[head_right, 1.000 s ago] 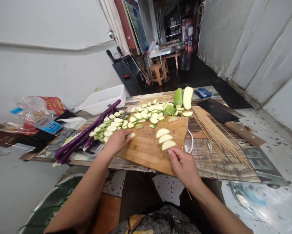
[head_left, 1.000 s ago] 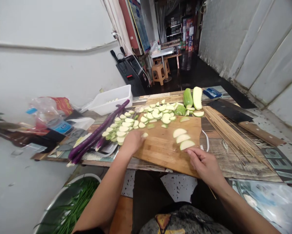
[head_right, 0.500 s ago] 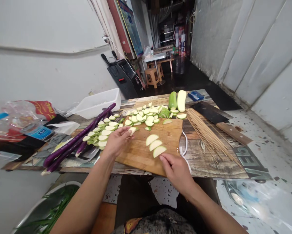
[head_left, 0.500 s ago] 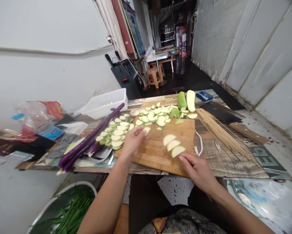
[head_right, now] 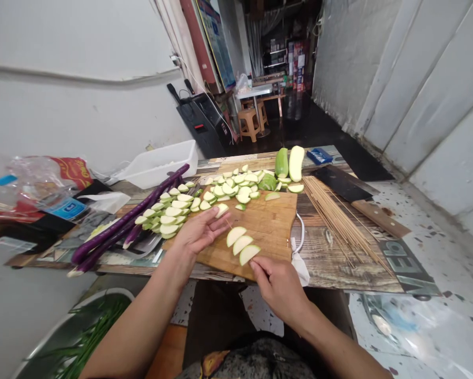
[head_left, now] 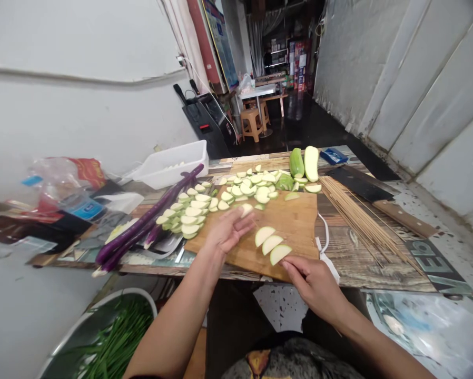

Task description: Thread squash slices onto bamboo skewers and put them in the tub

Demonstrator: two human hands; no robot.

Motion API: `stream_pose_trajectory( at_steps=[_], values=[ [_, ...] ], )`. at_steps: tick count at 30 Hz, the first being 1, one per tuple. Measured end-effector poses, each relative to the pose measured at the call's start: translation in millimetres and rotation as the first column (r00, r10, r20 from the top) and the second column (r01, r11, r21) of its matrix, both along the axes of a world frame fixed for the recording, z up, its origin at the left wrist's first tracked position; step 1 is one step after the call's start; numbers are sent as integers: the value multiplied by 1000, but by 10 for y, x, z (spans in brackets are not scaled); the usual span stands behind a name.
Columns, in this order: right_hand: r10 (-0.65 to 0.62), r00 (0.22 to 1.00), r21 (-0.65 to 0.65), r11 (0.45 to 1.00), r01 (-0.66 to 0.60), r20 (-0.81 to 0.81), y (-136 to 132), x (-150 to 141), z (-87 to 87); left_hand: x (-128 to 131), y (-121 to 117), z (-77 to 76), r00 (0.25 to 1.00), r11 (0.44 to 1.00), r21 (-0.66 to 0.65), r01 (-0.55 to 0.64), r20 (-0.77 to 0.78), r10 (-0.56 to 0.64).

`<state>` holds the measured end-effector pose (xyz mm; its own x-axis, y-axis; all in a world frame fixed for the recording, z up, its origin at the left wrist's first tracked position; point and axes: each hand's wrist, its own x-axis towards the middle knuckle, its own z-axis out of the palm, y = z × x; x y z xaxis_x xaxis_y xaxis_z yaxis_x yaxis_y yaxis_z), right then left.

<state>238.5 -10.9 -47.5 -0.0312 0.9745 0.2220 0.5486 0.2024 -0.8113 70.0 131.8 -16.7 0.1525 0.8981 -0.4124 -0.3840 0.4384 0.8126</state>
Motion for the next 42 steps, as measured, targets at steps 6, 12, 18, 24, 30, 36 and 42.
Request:
stream_pose_trajectory(
  at_steps=[6, 12, 18, 24, 30, 36, 42],
  values=[
    [-2, 1000, -6, 1000, 2, -8, 2, -6, 12, 34, -5, -23, 999, 999, 25, 31, 43, -32],
    [-8, 1000, -12, 1000, 8, -4, 1, -2, -6, 53, -23, -5, 999, 999, 40, -1, 41, 0],
    [-13, 1000, -10, 1000, 12, -10, -4, 0, -38, 65, -51, -12, 999, 999, 32, 17, 41, -18],
    [-18, 1000, 2, 1000, 18, 0, 7, 7, -34, 75, -59, -9, 998, 1000, 23, 13, 58, -15],
    [-16, 1000, 10, 1000, 16, 5, -1, 15, -22, 79, -51, -20, 997, 1000, 16, 4, 75, -5],
    [-11, 1000, 9, 1000, 11, 11, 2, 10, -20, 81, -71, -5, 998, 999, 33, 18, 56, -20],
    [-2, 1000, -5, 1000, 2, 16, 10, 12, -10, 73, -83, 26, 999, 999, 7, 39, 35, -39]
  ],
)
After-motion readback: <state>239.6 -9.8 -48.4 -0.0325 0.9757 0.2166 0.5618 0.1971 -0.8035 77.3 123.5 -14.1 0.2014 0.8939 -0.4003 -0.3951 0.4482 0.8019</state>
